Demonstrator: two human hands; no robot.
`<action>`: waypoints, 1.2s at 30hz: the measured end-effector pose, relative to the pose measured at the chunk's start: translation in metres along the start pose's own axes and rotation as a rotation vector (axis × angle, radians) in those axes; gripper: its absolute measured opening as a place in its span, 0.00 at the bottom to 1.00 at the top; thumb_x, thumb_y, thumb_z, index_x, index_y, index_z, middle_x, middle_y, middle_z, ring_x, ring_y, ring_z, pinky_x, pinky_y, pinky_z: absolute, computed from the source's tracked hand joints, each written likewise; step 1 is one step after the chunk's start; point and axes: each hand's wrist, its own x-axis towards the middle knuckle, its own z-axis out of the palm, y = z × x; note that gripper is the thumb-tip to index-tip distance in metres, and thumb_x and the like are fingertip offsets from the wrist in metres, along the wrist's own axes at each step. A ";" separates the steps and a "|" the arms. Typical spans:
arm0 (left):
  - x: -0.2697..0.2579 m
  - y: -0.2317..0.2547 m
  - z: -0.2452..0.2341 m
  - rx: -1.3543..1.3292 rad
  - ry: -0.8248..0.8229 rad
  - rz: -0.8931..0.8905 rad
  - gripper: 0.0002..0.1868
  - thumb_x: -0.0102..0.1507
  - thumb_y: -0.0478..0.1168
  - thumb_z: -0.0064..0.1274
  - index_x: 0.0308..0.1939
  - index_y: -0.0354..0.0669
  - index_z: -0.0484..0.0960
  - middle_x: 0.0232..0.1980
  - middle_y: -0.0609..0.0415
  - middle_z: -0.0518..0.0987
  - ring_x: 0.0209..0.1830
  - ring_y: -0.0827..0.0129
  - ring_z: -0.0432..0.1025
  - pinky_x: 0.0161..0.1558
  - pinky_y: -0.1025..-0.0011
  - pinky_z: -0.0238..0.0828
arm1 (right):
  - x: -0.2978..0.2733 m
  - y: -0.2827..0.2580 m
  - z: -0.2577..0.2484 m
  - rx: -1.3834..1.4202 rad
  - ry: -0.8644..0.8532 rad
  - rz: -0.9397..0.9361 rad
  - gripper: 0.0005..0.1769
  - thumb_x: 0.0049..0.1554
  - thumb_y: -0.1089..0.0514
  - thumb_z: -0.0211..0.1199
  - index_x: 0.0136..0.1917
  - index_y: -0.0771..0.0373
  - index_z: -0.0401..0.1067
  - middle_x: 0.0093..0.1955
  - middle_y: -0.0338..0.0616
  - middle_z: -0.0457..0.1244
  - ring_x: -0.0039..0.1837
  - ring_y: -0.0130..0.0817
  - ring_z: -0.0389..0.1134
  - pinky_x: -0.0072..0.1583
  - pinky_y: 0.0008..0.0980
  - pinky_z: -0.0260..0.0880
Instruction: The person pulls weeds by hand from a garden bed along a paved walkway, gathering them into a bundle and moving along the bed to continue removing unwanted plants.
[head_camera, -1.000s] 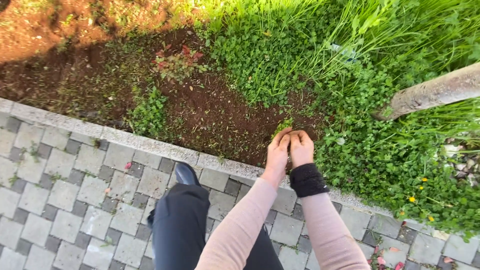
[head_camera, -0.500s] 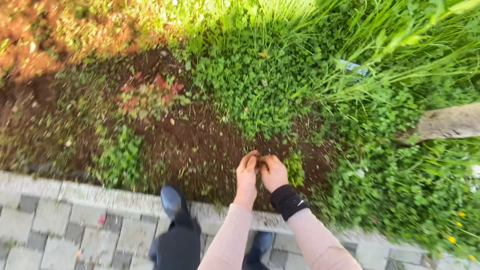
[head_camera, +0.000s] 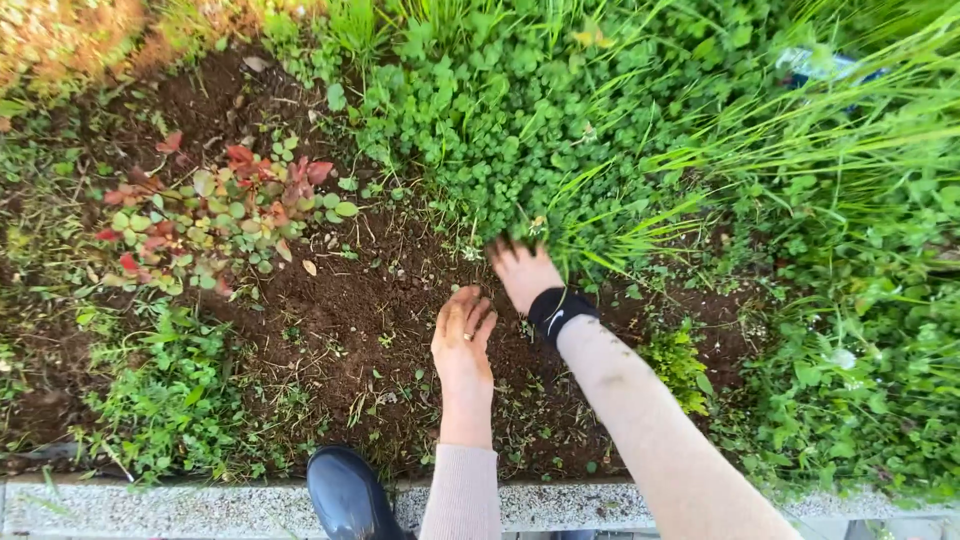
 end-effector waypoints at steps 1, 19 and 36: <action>0.001 0.000 -0.003 0.002 -0.002 -0.010 0.14 0.72 0.43 0.42 0.56 0.42 0.77 0.57 0.45 0.80 0.58 0.56 0.74 0.60 0.55 0.71 | 0.002 0.000 0.015 0.000 -0.009 0.005 0.32 0.62 0.52 0.52 0.79 0.52 0.58 0.82 0.49 0.49 0.77 0.53 0.53 0.69 0.65 0.57; 0.018 0.014 -0.026 0.183 -0.087 -0.008 0.20 0.71 0.47 0.42 0.60 0.35 0.75 0.59 0.41 0.77 0.57 0.57 0.72 0.59 0.55 0.72 | 0.038 0.023 0.091 0.015 0.184 0.142 0.11 0.56 0.61 0.53 0.52 0.57 0.70 0.35 0.47 0.64 0.36 0.51 0.73 0.36 0.55 0.73; -0.004 -0.014 -0.019 0.224 -0.058 -0.057 0.16 0.71 0.46 0.44 0.57 0.41 0.78 0.56 0.45 0.80 0.50 0.61 0.75 0.52 0.62 0.76 | -0.062 -0.038 0.024 0.364 -0.060 0.271 0.27 0.63 0.60 0.47 0.76 0.54 0.58 0.75 0.61 0.54 0.42 0.43 0.75 0.45 0.45 0.81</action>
